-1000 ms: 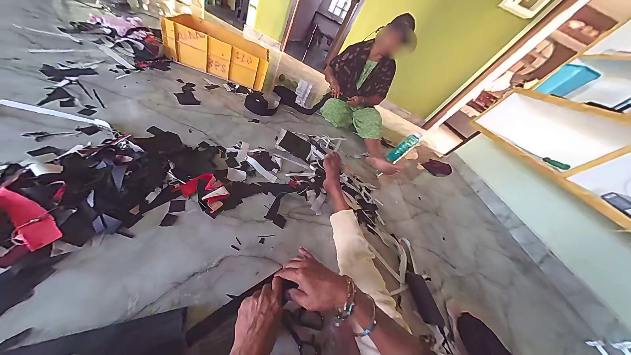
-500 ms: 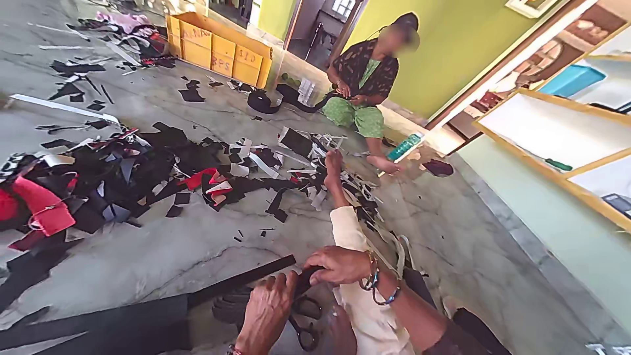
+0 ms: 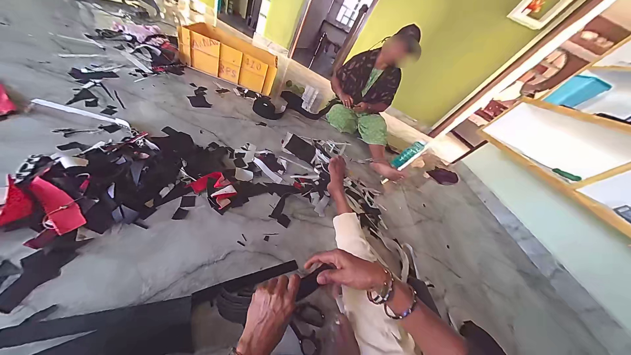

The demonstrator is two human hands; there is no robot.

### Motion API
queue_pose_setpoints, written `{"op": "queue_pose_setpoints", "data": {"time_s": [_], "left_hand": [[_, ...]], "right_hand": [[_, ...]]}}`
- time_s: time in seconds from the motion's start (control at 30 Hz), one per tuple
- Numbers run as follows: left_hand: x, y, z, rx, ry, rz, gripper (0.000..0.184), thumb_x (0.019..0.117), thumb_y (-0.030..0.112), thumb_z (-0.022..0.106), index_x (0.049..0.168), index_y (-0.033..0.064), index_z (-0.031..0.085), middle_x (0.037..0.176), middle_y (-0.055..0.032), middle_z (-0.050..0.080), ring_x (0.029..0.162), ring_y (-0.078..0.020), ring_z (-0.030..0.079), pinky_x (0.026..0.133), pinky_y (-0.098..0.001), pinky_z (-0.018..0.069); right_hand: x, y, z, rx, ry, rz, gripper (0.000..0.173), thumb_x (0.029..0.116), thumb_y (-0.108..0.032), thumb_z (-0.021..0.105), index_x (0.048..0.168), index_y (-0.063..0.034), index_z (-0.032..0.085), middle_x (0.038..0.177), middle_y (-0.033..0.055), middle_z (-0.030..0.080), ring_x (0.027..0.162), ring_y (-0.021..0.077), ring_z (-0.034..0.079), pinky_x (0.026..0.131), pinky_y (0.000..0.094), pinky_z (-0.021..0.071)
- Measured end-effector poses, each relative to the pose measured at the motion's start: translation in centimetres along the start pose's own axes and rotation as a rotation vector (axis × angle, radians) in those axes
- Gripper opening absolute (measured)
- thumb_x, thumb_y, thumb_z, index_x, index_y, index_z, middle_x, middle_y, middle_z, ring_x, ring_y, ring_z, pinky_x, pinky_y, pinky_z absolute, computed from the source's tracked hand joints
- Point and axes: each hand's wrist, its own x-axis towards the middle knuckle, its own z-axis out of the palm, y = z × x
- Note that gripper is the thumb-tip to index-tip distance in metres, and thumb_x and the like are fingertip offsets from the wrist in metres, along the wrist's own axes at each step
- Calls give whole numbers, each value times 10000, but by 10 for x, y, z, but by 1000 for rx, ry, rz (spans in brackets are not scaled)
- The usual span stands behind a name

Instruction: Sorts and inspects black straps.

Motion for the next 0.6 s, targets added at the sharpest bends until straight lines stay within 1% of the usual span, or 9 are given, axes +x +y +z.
{"op": "queue_pose_setpoints", "data": {"time_s": [0.03, 0.1, 0.17, 0.23, 0.33, 0.43, 0.53, 0.6], "left_hand": [[1, 0, -2, -8, -9, -11, 157, 728, 24, 745, 883, 22, 719, 658, -120, 655, 542, -279, 677, 464, -387, 535], [3, 0, -5, -34, -27, -33, 186, 713, 21, 762, 894, 18, 721, 676, -127, 670, 563, -288, 690, 482, -400, 548], [4, 0, -5, -40, -2, -42, 192, 701, 31, 759, 889, 22, 721, 667, -120, 668, 558, -280, 690, 476, -393, 544], [3, 1, -5, -59, 8, -49, 220, 678, 44, 776, 890, 21, 720, 672, -117, 672, 564, -278, 694, 479, -393, 549], [2, 0, -5, -70, 4, -37, 252, 656, 57, 798, 890, 11, 719, 671, -124, 669, 565, -282, 694, 478, -396, 548], [2, -1, -1, -52, 34, -23, 208, 686, 75, 765, 881, 18, 717, 661, -112, 662, 546, -269, 684, 464, -385, 539], [1, -1, 1, -41, 51, -34, 203, 694, 70, 753, 888, 13, 725, 662, -114, 666, 543, -272, 684, 459, -388, 538], [2, 0, -1, -37, 37, -43, 221, 685, 58, 763, 897, 11, 725, 670, -117, 670, 555, -276, 689, 470, -391, 542]], "right_hand": [[-1, -1, 1, 15, 22, -22, 350, 1003, -86, 567, 1342, 4, 564, 1041, 104, 674, 740, 117, 663, 626, 303, 564], [-3, 0, 4, 39, 85, -56, 332, 1000, -110, 567, 1313, 1, 563, 1008, 92, 672, 709, 119, 659, 582, 294, 551], [-5, 3, 8, 71, 147, -64, 261, 1005, -122, 573, 1236, -2, 590, 957, 64, 675, 675, 105, 658, 568, 277, 552], [-7, 5, 11, 126, 211, -80, 203, 989, -107, 603, 1163, -7, 632, 924, 26, 690, 645, 75, 661, 566, 247, 566], [-10, 4, 15, 202, 268, -85, 173, 964, -60, 628, 1125, -8, 664, 899, -6, 704, 648, 57, 676, 608, 237, 596], [-13, 1, 20, 260, 325, -85, 167, 930, -4, 644, 1089, 2, 695, 845, -22, 720, 661, 51, 688, 654, 240, 609], [-15, -2, 24, 287, 369, -68, 182, 914, 32, 652, 1087, 21, 706, 847, -13, 732, 681, 52, 698, 692, 242, 613], [-15, -4, 26, 266, 394, -53, 194, 913, 32, 662, 1102, 39, 706, 873, 13, 736, 686, 57, 698, 699, 244, 611]]}}
